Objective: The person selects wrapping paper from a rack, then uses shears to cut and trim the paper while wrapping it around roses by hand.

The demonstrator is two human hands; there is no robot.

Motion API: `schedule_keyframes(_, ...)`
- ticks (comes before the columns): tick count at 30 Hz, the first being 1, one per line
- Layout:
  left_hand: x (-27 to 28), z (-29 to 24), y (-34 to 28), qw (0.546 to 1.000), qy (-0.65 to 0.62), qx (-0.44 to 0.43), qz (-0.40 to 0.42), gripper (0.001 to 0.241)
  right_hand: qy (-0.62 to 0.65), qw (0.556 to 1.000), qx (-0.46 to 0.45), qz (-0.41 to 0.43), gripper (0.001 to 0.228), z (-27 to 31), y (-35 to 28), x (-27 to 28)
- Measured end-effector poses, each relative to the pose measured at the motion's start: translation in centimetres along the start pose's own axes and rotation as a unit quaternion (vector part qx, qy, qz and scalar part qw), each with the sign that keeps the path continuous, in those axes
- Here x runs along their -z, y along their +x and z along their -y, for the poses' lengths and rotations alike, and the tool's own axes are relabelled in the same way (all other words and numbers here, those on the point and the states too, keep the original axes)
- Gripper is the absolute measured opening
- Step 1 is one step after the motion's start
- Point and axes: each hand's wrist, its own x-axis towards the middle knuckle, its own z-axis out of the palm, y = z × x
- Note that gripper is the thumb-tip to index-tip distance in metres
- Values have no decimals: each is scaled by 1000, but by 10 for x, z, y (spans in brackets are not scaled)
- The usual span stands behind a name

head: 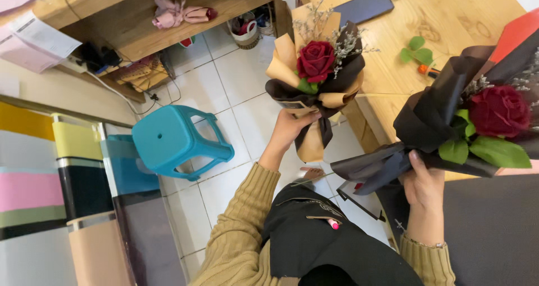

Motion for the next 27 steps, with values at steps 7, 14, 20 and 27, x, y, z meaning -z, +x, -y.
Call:
schedule_keyframes(7, 30, 4, -47, 994, 36, 10, -102, 30, -43, 997, 30, 58, 65, -18, 5, -10)
schedule_keyframes(14, 51, 50, -49, 987, 74, -40, -133, 62, -81, 988, 77, 108, 63, -46, 22, -1)
schedule_keyframes(20, 61, 73, -41, 985, 85, -44, -144, 63, -94, 988, 66, 100, 63, -52, 41, -15)
schedule_keyframes(27, 64, 77, -42, 982, 82, -46, -163, 57, -102, 987, 69, 99, 63, -56, 46, -18)
